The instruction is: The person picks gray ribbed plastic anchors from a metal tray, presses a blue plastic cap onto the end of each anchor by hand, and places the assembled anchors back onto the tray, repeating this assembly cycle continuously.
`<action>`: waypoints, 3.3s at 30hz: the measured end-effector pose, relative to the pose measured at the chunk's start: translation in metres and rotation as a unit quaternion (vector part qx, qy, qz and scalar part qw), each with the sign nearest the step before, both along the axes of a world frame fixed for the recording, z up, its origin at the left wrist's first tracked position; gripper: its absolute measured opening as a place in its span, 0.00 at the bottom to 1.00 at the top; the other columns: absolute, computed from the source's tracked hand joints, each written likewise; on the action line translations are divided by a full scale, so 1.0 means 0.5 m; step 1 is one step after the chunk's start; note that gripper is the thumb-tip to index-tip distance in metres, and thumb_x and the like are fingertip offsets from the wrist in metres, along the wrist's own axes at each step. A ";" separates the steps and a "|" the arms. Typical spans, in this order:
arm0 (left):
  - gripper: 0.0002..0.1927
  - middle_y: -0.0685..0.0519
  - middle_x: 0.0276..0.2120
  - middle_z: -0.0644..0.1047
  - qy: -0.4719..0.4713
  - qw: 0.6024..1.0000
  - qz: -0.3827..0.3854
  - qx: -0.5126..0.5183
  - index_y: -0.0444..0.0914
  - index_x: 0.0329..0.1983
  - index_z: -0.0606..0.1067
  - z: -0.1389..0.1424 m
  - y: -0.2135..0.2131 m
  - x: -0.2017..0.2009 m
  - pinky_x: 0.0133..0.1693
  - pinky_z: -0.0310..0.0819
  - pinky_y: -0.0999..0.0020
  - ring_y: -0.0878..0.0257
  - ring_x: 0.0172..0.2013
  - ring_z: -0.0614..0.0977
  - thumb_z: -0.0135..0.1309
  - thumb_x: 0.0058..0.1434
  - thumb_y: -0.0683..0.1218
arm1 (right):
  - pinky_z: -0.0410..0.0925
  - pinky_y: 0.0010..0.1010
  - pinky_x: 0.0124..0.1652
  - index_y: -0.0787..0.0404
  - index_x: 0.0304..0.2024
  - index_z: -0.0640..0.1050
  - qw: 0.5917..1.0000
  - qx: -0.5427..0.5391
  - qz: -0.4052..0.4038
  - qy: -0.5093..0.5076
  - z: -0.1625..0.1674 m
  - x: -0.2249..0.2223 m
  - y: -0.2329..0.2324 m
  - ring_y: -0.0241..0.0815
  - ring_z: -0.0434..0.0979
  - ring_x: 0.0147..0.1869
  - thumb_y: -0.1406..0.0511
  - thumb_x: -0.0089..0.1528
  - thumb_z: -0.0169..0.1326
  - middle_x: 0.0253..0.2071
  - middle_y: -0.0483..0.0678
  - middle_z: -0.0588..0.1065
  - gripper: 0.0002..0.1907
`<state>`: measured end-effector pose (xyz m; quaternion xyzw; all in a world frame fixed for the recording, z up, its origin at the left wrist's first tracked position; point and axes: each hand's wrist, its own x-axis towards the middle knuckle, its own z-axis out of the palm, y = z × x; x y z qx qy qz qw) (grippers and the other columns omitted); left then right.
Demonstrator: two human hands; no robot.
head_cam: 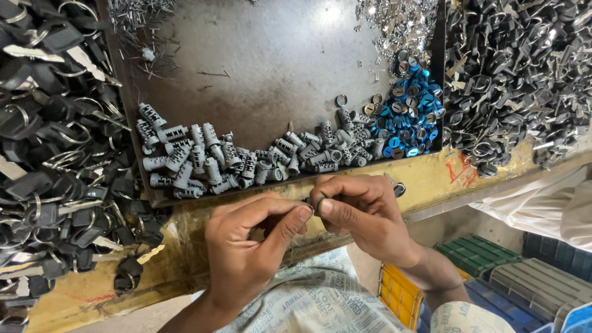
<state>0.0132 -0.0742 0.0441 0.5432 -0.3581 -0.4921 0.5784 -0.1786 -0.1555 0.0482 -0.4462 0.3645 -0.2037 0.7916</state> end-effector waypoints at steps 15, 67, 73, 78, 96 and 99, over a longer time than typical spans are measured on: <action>0.05 0.55 0.25 0.81 -0.014 1.000 0.000 -0.007 0.32 0.35 0.80 0.003 -0.001 -0.002 0.28 0.71 0.78 0.73 0.26 0.80 0.61 0.65 0.40 | 0.57 0.24 0.30 0.74 0.40 0.77 0.999 -0.035 -0.012 0.013 -0.005 0.008 0.006 0.30 0.62 0.31 0.69 0.70 0.55 0.33 0.45 0.70 0.09; 0.04 0.61 0.29 0.74 -0.051 0.980 0.182 0.057 0.32 0.39 0.77 -0.157 0.105 -0.058 0.29 0.61 0.82 0.77 0.27 0.69 0.57 0.66 0.40 | 0.71 0.45 0.43 0.59 0.41 0.76 0.631 -0.710 0.218 0.223 -0.104 0.269 -0.264 0.57 0.75 0.49 0.68 0.56 0.58 0.42 0.52 0.73 0.10; 0.06 0.60 0.26 0.74 -0.013 0.976 0.197 0.097 0.31 0.42 0.78 -0.170 0.118 -0.066 0.28 0.59 0.83 0.77 0.25 0.69 0.57 0.66 0.40 | 0.72 0.44 0.42 0.66 0.44 0.73 0.676 -0.669 0.214 0.223 -0.077 0.266 -0.257 0.56 0.76 0.45 0.72 0.58 0.56 0.41 0.54 0.74 0.12; 0.08 0.55 0.22 0.76 0.094 0.966 0.177 0.164 0.30 0.42 0.79 -0.163 0.125 -0.050 0.24 0.63 0.80 0.74 0.21 0.72 0.56 0.66 0.42 | 0.74 0.37 0.38 0.67 0.48 0.71 0.717 -0.673 0.163 0.085 0.022 0.170 -0.123 0.47 0.75 0.42 0.71 0.65 0.60 0.43 0.52 0.71 0.12; 0.10 0.46 0.35 0.80 0.325 0.912 0.227 0.103 0.27 0.42 0.78 -0.223 0.179 -0.089 0.19 0.61 0.81 0.74 0.21 0.71 0.48 0.71 0.38 | 0.69 0.34 0.28 0.80 0.44 0.73 0.680 -0.726 0.001 0.100 -0.004 0.083 0.077 0.44 0.74 0.30 0.78 0.61 0.63 0.34 0.54 0.73 0.13; 0.11 0.45 0.32 0.80 0.281 0.935 0.175 0.130 0.27 0.42 0.79 -0.210 0.184 -0.078 0.20 0.62 0.80 0.74 0.20 0.70 0.47 0.71 0.38 | 0.67 0.31 0.23 0.78 0.39 0.74 0.655 -0.746 -0.072 0.090 -0.014 0.104 0.074 0.42 0.74 0.27 0.77 0.56 0.64 0.31 0.54 0.73 0.13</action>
